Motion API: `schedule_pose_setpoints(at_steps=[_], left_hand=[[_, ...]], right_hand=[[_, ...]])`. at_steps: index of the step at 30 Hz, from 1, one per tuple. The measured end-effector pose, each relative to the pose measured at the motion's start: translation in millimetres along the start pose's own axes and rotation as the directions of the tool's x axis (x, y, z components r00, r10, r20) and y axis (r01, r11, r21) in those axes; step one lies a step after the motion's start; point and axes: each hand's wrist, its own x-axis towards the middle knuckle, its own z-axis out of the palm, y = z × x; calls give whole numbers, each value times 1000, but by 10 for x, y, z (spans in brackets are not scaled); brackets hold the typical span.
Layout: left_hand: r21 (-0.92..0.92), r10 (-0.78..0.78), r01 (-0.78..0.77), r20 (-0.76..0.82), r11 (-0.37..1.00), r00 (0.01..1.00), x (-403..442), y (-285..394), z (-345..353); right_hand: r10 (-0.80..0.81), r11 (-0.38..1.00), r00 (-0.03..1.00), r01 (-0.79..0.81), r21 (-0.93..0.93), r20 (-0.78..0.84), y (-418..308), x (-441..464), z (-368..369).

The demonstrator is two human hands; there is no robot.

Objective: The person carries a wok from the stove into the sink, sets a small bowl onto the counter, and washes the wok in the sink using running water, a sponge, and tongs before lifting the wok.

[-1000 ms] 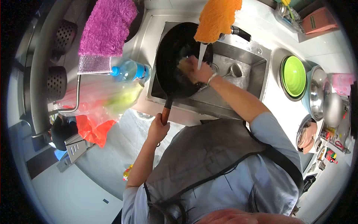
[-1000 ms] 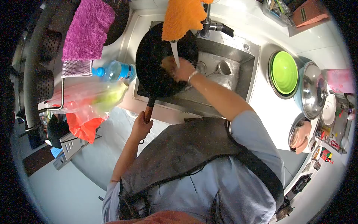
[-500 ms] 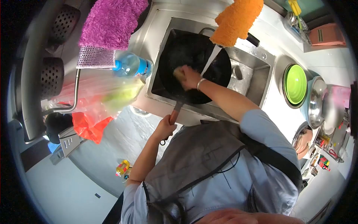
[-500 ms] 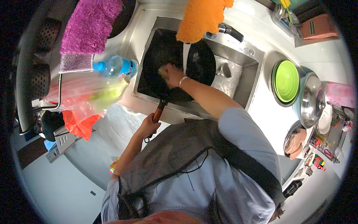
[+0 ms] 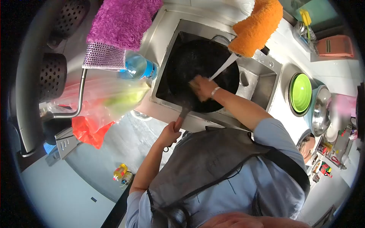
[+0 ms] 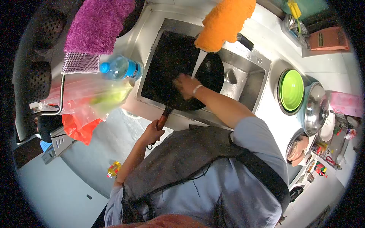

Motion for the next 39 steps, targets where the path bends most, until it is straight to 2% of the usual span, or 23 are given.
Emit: schedule_pose_setpoints(at_steps=[2,4,5,6,8,10,12,13,15,18,20,21,22,23,24,27,28,30,32,33,35,37,39], left_hand=[[1,-22,22,11,1000,1000,-61,79,-9],[-1,-11,11,23,1000,1000,-127,165,-17],[3,-9,9,30,1000,1000,-161,202,-18],[6,-21,21,41,1000,999,-189,248,-24],[15,-43,42,51,999,998,-208,334,-49],[-3,-44,44,44,999,998,-209,348,-55],[-11,-44,45,38,999,998,-200,354,-78],[-14,-45,46,38,999,998,-197,344,-78],[-15,-43,43,38,999,998,-181,295,-65],[-15,-23,24,40,1000,999,-105,200,-64],[-27,-20,22,51,999,998,-72,149,-46],[-17,-24,25,40,1000,999,-88,185,-40],[-5,-27,27,28,1000,999,-120,258,-37],[6,-28,27,13,1000,1000,-134,306,-33],[7,-30,29,17,1000,999,-128,304,-30],[13,-32,32,21,999,999,-134,301,-72],[14,-27,27,18,1000,999,-144,328,-87],[18,-11,11,23,1000,1000,-134,297,-74],[40,6,-8,35,999,999,-79,230,-79],[29,3,-5,39,1000,999,-74,222,-71],[27,-2,1,41,1000,999,-77,266,-69],[26,-10,9,40,1000,999,-47,237,-74],[35,-19,17,34,999,999,-27,216,-107]], right_hand=[[57,938,980,12,-347,189,-191,-475,-747],[32,860,981,-125,-495,-191,124,-431,-934],[65,854,985,-140,-501,-163,431,-190,-987],[-17,945,868,-149,-293,-496,194,-195,-1200],[-75,962,616,-164,-221,-784,366,507,-1018],[131,982,702,5,188,-700,-227,597,-1097],[-64,965,730,219,144,-681,-402,806,-750],[-115,943,841,259,208,-528,-519,769,-603],[-302,891,914,372,261,-272,-507,540,-320],[-441,897,843,430,107,309,17,208,-339],[-646,576,697,713,-399,312,729,450,-333],[-454,781,873,487,-391,181,579,381,-463],[-211,914,976,217,-343,55,217,256,-760],[59,963,997,-71,-259,-52,-55,219,-923],[-1,996,973,-20,-88,-232,-32,407,-706],[-315,948,944,317,8,-99,-119,294,-373],[-341,936,937,346,-69,75,-52,209,-430],[-196,891,933,298,-343,302,282,238,-724],[13,874,988,62,-482,151,348,359,-988],[141,883,985,-169,-437,-95,287,390,-1096],[23,964,929,-119,-239,-369,92,574,-1148],[-61,997,892,73,10,-448,-161,811,-939],[-179,926,891,297,235,-418,-411,847,-550]])
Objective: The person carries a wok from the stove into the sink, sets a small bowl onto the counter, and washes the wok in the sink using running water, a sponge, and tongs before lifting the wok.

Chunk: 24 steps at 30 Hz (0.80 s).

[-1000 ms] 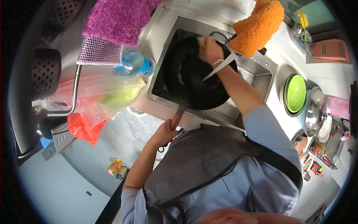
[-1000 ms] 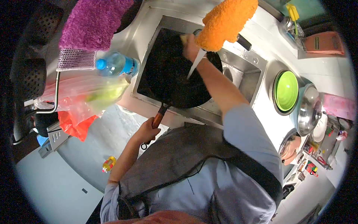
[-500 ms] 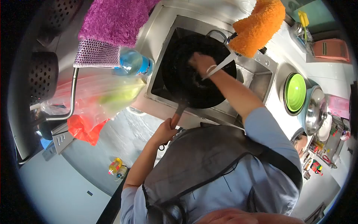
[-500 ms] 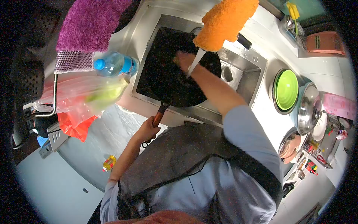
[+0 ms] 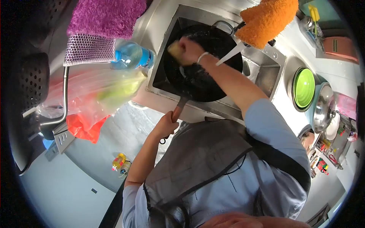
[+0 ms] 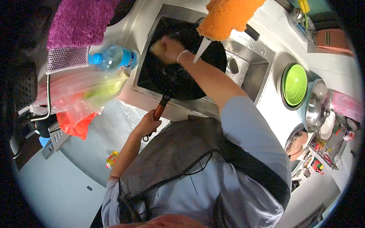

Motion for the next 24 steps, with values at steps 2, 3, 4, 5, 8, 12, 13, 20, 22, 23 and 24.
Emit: schedule_pose_setpoints(at_steps=[2,3,4,5,8,12,13,20,22,23,24], left_hand=[[12,-15,15,-1,1000,1000,14,-28,-27],[-4,-16,16,6,1000,1000,22,-60,-39],[-23,-14,14,13,1000,1000,36,-93,-45],[-40,-9,10,21,999,1000,50,-109,-49],[-66,3,3,91,998,996,12,-22,-112],[-489,65,123,351,863,934,164,-201,-142],[-546,79,163,392,822,917,161,-179,-138],[-559,79,211,449,802,890,132,-104,-96],[-554,84,178,415,813,906,100,-73,-76],[-559,85,183,419,808,904,85,-61,-63],[-534,66,182,412,826,909,89,-68,-48]], right_hand=[[-159,977,941,106,186,298,-75,-265,197],[-148,976,868,50,214,473,-64,-458,240],[-140,974,762,-9,227,632,-21,-651,196],[-71,993,643,-28,117,763,-11,-795,32],[259,938,353,131,-322,899,144,-943,-624],[405,688,883,-124,-715,236,537,-657,-847],[319,680,945,-173,-712,74,566,-542,-794],[60,960,899,68,-273,435,623,-600,-128],[120,894,894,92,-438,432,726,-609,-159],[230,861,927,-53,-505,295,620,-599,-279],[331,811,933,-203,-548,144,498,-578,-391]])
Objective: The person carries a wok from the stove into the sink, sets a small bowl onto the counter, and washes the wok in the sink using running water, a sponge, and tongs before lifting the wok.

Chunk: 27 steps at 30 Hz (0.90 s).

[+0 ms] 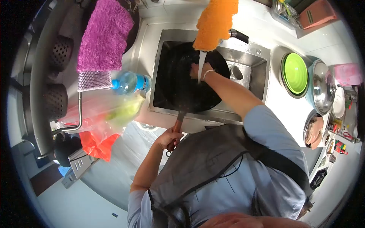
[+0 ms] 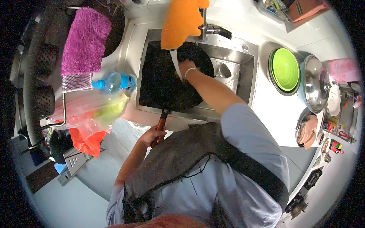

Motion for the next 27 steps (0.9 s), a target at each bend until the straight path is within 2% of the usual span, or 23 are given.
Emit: schedule_pose_setpoints(at_steps=[1,2,4,6,8,10,12,14,16,18,20,21,24,26,27], left_hand=[[31,-9,9,-20,999,1000,19,-30,-11],[61,-18,21,-43,998,999,19,-34,-5],[133,18,-5,-95,991,995,-31,12,85],[202,70,-43,-127,978,989,-54,11,111],[261,107,-56,-186,964,977,-111,30,155],[330,149,-57,-261,942,954,-144,9,193],[416,203,-43,-349,908,915,-156,-10,225],[476,292,-69,-414,877,862,-170,-25,247],[552,376,-68,-467,831,800,-177,-25,254],[644,456,-37,-499,764,737,-190,-14,238],[706,516,-7,-511,708,687,-197,8,207],[732,550,2,-513,681,659,-202,24,204],[795,613,93,-530,599,586,-232,129,216],[839,672,130,-506,528,540,-206,144,124],[825,656,186,-542,533,525,-205,159,117]], right_hand=[[-8,992,990,-9,-126,-138,-9,80,90],[-7,991,992,-10,-130,-128,-16,273,369],[-194,969,965,216,118,-174,-243,98,541],[-362,919,929,342,198,78,-428,-510,77],[-483,873,816,420,249,317,-291,-719,-126],[-335,942,832,301,146,443,5,-1073,-392],[-145,984,933,170,-46,328,485,-1128,-303],[-168,986,976,169,3,138,718,-1538,-843],[-40,981,999,41,189,-9,1232,-1479,-687],[71,839,984,29,543,-162,1478,-1538,-812],[202,727,958,-8,687,-203,1478,-1631,-1113],[231,745,943,-14,667,-239,1458,-1654,-1265],[210,676,911,128,726,-356,1503,-1436,-1426],[176,681,905,171,712,-386,1225,-1312,-1446],[159,683,901,194,704,-403,1125,-1303,-1456]])
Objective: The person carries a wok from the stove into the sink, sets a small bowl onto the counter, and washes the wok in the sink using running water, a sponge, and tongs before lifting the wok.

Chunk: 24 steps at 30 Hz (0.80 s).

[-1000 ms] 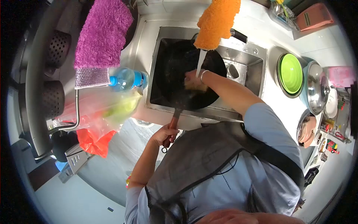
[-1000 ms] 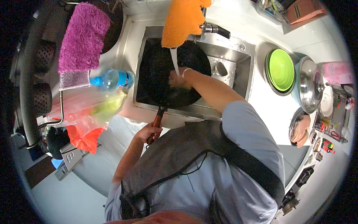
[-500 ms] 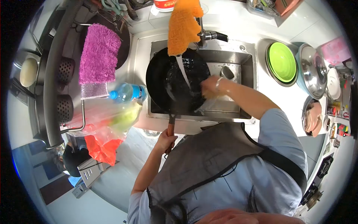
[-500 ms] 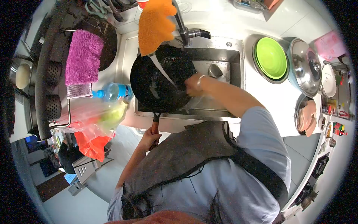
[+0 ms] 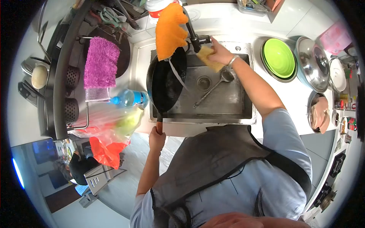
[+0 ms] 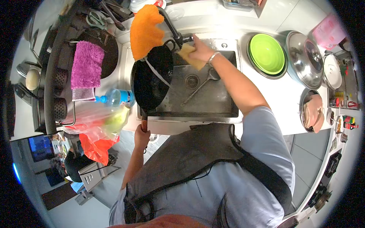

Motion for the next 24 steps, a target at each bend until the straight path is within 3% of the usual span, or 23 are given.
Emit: schedule_pose_setpoints(at_steps=[4,7,9,10,11,12,13,15,16,19,20,22,24], left_hand=[[125,35,-28,-58,992,998,-53,108,-87],[134,44,-34,-73,990,996,-102,196,-134],[143,13,-5,-54,990,998,-138,163,-144],[158,8,1,-54,987,998,-169,147,-149],[159,20,-9,-72,987,997,-94,212,-123],[200,4,6,-49,980,999,-70,218,-151],[172,8,2,-58,985,998,41,326,-120],[160,-50,54,-25,986,998,-112,265,-132],[39,-91,90,18,995,996,-107,235,-114],[87,-98,98,3,991,995,-114,247,-91],[115,-118,116,6,987,993,-183,195,-97],[155,-126,126,-8,980,992,-81,212,-76],[149,-84,86,-15,985,996,-85,341,-87]], right_hand=[[66,947,997,-47,-317,47,-502,-391,-200],[40,937,999,-25,-348,36,-874,-837,-138],[-313,836,949,253,-487,-44,176,-1000,425],[-111,821,986,162,-547,125,754,-1079,632],[262,769,912,-1,-639,315,1227,-1229,715],[414,739,844,-93,-667,341,1349,-1358,766],[452,739,834,-151,-657,317,1207,-1402,745],[367,849,883,-190,-493,292,319,-1328,548],[323,892,911,-203,-404,257,167,-1295,496],[-137,941,990,140,-307,31,366,-1284,538],[34,908,989,31,-418,147,662,-1350,593],[376,748,885,-115,-654,275,1379,-1275,584],[222,893,975,-193,-407,23,928,-1180,152]])
